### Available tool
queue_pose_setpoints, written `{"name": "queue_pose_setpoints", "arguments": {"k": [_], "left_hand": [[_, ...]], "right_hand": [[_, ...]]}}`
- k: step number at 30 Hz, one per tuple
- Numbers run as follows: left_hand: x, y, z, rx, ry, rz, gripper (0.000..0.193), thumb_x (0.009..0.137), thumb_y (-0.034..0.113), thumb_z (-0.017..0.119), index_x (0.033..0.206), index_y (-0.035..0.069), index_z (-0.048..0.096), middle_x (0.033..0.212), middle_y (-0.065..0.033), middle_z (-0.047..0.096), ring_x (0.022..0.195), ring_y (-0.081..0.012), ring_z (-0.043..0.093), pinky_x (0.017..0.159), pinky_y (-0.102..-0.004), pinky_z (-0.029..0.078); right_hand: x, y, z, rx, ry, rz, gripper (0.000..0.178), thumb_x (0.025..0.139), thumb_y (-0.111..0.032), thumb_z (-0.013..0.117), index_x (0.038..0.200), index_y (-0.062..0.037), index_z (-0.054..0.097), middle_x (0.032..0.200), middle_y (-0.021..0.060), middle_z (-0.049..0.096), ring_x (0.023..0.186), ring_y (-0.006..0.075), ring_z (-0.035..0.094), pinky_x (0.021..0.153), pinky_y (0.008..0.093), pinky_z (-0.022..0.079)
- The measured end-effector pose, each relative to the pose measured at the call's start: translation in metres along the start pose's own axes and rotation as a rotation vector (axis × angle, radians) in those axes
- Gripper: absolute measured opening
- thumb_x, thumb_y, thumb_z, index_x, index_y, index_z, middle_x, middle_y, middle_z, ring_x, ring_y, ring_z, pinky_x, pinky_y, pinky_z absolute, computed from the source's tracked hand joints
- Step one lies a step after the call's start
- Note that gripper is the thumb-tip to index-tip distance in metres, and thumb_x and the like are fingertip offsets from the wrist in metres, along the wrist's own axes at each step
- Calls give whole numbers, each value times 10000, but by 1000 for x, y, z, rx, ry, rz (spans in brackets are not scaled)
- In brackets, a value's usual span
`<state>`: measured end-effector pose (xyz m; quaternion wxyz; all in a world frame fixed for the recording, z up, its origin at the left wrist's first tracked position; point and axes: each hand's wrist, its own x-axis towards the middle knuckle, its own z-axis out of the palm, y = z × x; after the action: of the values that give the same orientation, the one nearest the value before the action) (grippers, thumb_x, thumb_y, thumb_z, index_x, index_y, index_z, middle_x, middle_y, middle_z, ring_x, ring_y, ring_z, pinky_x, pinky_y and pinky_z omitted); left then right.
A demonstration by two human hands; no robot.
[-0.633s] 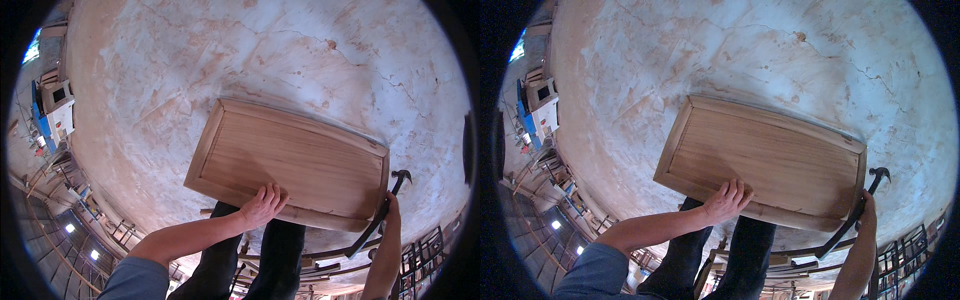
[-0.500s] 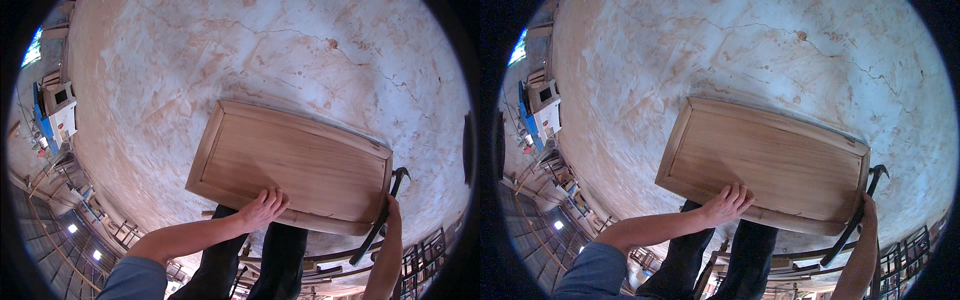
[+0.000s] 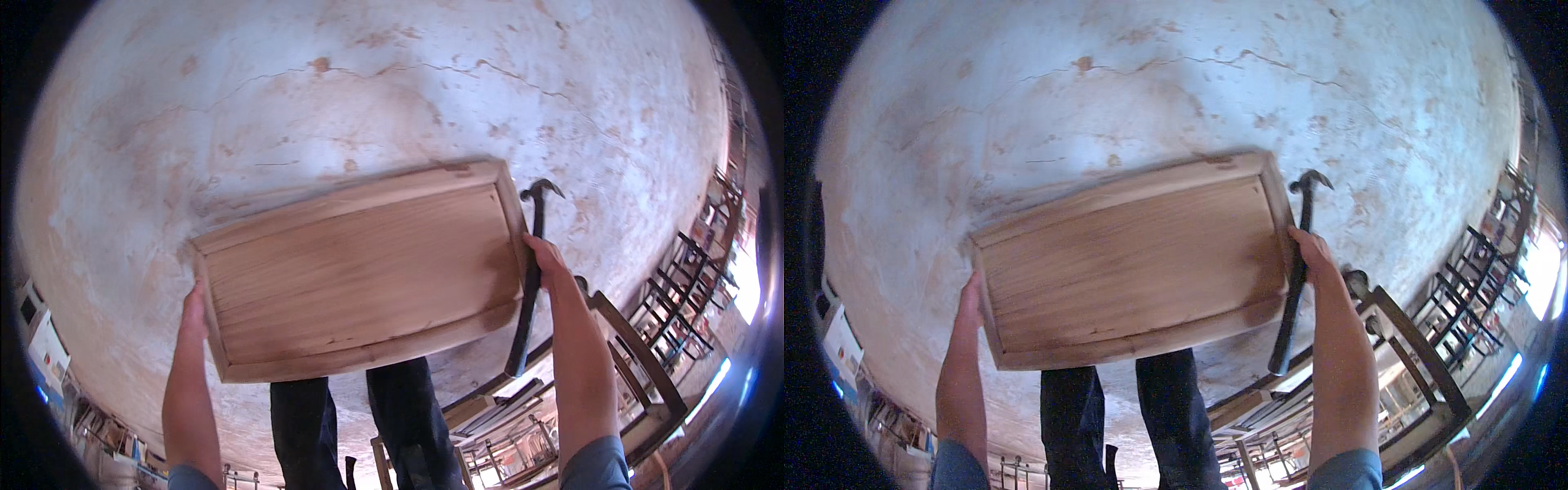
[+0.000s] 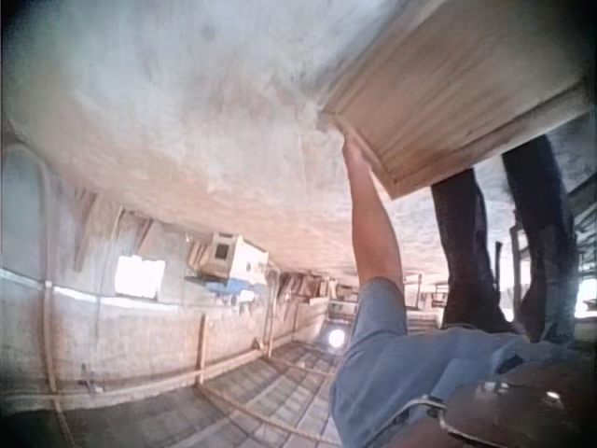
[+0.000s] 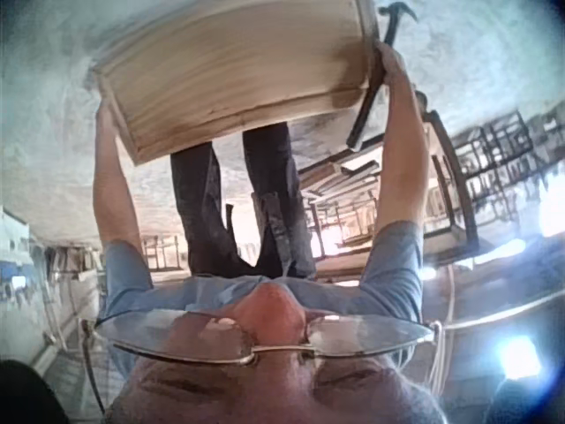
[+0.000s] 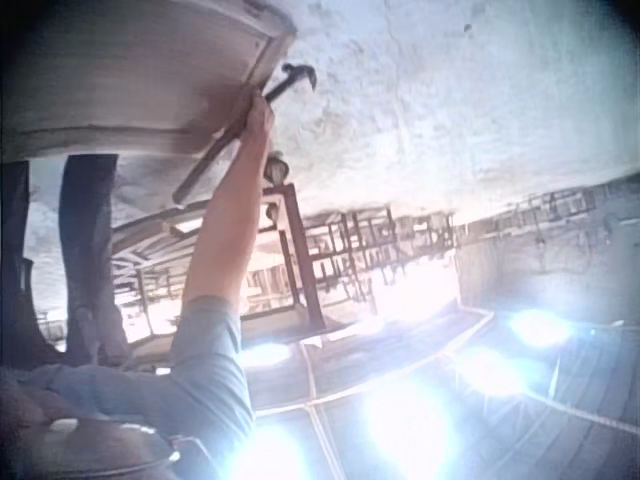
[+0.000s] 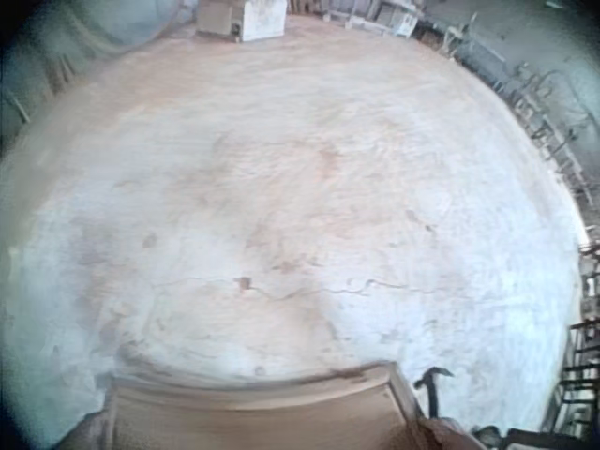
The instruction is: The person assembles wooden frame components by hammering joints, handling a finished wooden door, and applying adhesive with a brush to the grooves of wooden slats before joining them together.
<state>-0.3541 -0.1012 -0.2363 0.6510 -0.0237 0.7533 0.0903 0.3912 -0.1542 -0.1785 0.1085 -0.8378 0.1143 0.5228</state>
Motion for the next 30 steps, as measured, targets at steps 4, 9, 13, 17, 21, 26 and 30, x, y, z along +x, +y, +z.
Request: {"name": "queue_pose_setpoints", "arguments": {"k": [4, 9, 13, 17, 21, 26, 30], "left_hand": [[-51, 42, 29, -306, -162, 99, 680, 950, 573, 323, 1397, 63, 373, 1394, -133, 445, 1277, -281, 423, 1068, -417, 323], [-85, 105, 22, -483, -37, 461, 587, 970, 533, 287, 1366, 118, 411, 1378, -69, 472, 1266, -270, 431, 1080, -420, 321], [-108, 152, 49, -593, 105, 698, 467, 970, 408, 360, 1293, 92, 479, 1325, -81, 511, 1219, -268, 475, 1050, -412, 372], [-76, 172, 30, -708, 68, 747, 393, 960, 319, 381, 1224, 60, 513, 1250, -123, 546, 1189, -282, 488, 1037, -435, 365], [-4, 162, -29, -126, 3, 1192, 173, 888, 294, 470, 925, 134, 528, 951, -61, 557, 925, -218, 548, 859, -381, 430], [33, 140, -92, 1153, 528, 1401, 134, 827, 290, 538, 831, 164, 496, 796, -16, 503, 804, -193, 533, 764, -382, 444], [23, 133, -75, 700, 357, 1175, 193, 827, 313, 538, 926, 155, 489, 857, -36, 509, 878, -201, 520, 811, -403, 425]], "right_hand": [[-31, -23, -6, 163, -11, -41, 317, 862, -385, 614, 856, -69, 639, 685, 22, 575, 569, 177, 518, 525, 319, 425], [-75, -72, 5, 516, -173, -265, 323, 876, -428, 608, 929, -109, 621, 768, 0, 595, 666, 163, 554, 627, 310, 466], [-92, -115, 17, 654, -254, -484, 370, 901, -453, 562, 1029, -110, 616, 801, -1, 601, 674, 147, 566, 640, 292, 476], [-70, -144, 20, 770, -322, -528, 516, 818, -533, 597, 1128, -121, 574, 909, 5, 601, 826, 193, 598, 686, 332, 518], [-47, -149, 29, 886, -535, -649, 614, 812, -526, 612, 1179, -39, 537, 1142, 103, 610, 988, 272, 609, 892, 455, 500], [-15, -115, 37, 818, -615, -644, 552, 831, -520, 605, 1079, -28, 630, 1151, 131, 621, 1052, 278, 587, 970, 448, 444], [23, -76, 28, 853, -886, -748, 403, 974, -414, 421, 1139, -113, 631, 1297, 101, 546, 1234, 253, 467, 1065, 475, 337]]}}
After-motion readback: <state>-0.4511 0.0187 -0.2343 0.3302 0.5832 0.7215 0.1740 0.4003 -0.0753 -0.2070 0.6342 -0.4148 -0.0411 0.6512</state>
